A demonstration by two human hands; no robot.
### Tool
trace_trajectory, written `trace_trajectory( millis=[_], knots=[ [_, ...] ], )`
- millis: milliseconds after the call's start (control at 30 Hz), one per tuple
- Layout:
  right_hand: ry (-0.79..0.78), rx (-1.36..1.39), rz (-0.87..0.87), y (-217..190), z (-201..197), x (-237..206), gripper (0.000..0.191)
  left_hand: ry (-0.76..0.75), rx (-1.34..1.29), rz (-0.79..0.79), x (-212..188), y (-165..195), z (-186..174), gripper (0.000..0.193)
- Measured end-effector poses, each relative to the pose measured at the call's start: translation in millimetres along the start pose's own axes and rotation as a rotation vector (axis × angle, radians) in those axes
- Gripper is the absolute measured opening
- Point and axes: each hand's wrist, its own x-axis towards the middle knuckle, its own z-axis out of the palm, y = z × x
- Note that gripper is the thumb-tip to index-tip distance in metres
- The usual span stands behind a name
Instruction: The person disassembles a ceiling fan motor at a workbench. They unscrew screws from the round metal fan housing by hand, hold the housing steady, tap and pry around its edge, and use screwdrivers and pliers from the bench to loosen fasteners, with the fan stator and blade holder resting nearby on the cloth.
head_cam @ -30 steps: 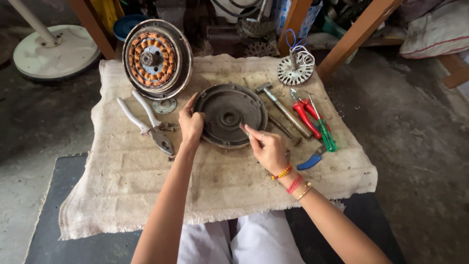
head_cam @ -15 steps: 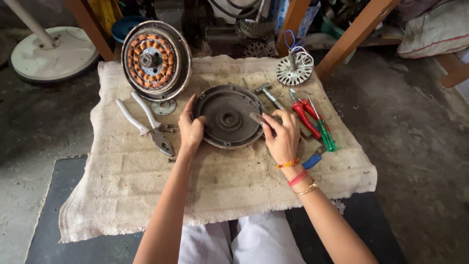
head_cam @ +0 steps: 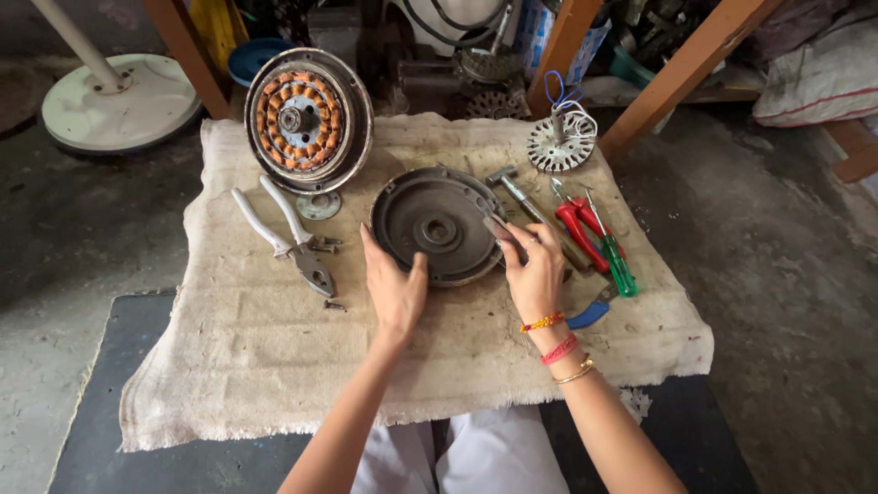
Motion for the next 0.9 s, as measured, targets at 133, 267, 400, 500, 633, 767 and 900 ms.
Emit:
trace_trajectory(
  millis=[133, 267, 400, 500, 633, 767, 900],
  knots=[
    [-0.047, -0.14, 0.039, -6.0, -0.4, 5.5, 0.028, 0.052, 0.003, -0.015, -9.6, 4.6, 10.0, 0.098],
    [-0.094, -0.239, 0.029, -15.7, -0.9, 16.2, 0.02, 0.085, -0.018, 0.008, -5.3, 1.0, 17.5, 0.09],
    [-0.156, -0.332, -0.07, -20.0, 1.5, 36.0, 0.011, -0.019, -0.018, 0.013, 9.3, -14.1, 13.7, 0.085],
    [-0.254, -0.192, -0.005, -20.4, -2.0, 39.1, 0.013, -0.142, 0.046, 0.038, 39.0, -29.0, 5.6, 0.089],
    [-0.161, -0.057, -0.08, -25.5, -5.5, 17.4, 0.016, -0.255, -0.017, 0.227, 80.0, -44.5, -5.7, 0.087],
    [-0.053, 0.121, 0.028, -27.9, -1.1, -0.6, 0.028, -0.237, -0.059, 0.141, 81.7, -46.4, -8.3, 0.078],
    [-0.114, 0.138, 0.159, -25.6, 5.7, 0.1, 0.029, -0.163, -0.021, 0.143, 72.1, -40.8, -8.3, 0.072]
  ],
)
